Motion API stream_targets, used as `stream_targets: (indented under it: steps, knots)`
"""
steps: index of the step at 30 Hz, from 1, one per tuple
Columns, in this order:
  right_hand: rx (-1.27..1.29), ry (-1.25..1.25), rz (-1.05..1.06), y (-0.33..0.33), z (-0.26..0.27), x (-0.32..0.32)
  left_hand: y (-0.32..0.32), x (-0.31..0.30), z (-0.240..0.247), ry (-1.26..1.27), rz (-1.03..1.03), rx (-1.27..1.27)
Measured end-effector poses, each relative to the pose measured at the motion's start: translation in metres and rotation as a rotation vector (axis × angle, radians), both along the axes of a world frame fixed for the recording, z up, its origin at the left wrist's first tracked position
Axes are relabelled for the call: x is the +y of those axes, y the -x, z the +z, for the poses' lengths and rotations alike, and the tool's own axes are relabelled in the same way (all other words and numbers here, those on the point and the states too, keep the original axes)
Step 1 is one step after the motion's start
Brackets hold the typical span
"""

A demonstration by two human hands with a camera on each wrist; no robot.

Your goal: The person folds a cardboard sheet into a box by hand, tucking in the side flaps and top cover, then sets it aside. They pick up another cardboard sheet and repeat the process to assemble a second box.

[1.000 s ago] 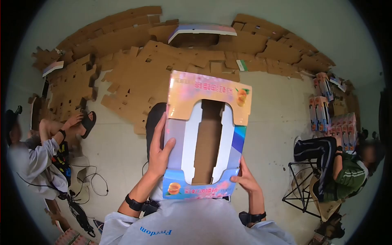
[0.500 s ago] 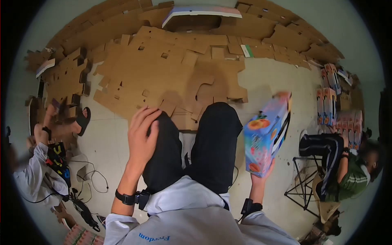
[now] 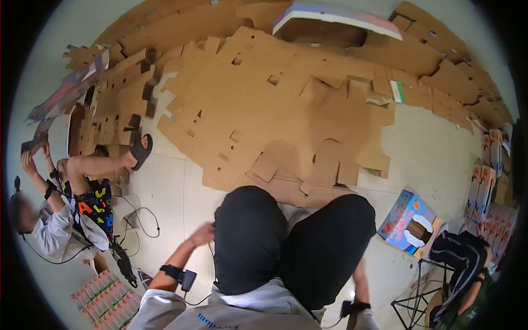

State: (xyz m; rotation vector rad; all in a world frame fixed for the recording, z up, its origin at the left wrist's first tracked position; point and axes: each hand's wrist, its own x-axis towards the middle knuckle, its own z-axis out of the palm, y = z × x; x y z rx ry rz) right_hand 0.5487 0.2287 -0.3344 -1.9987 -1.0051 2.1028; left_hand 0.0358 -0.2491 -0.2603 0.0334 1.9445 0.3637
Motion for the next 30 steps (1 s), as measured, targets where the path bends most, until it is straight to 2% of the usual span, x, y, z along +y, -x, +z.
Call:
stream_targets:
  steps: [3,8,12,17,21,24,27,29,30]
  knots:
    - [-0.268,0.290,0.041,0.020,0.022,-0.064,-0.079,-0.050,-0.011,0.134,0.201,-0.277]
    - [-0.371,0.406,0.106,0.030,0.046,-0.109,-0.148,-0.076,0.003,0.241,0.560,-0.363]
    - [-0.393,0.443,0.148,0.032,0.052,-0.128,-0.169,-0.085,0.013,0.257,0.685,-0.345]
    - [-0.353,0.445,0.195,0.031,0.041,-0.143,-0.184,-0.105,0.012,0.228,0.736,-0.320]
    - [-0.267,0.435,0.273,0.041,0.016,-0.156,-0.205,-0.136,0.005,0.187,0.764,-0.299]
    - [-0.153,0.385,0.313,0.065,0.000,-0.139,-0.220,-0.162,0.004,0.129,0.806,-0.287]
    - [0.093,0.260,0.242,0.132,-0.003,-0.084,-0.224,-0.185,0.009,0.044,0.887,-0.266]
    - [0.389,0.095,0.143,0.199,0.011,-0.046,-0.217,-0.195,0.013,-0.038,0.967,-0.249]
    - [0.450,-0.026,0.196,0.241,0.027,-0.032,-0.210,-0.200,0.016,-0.091,1.019,-0.245]
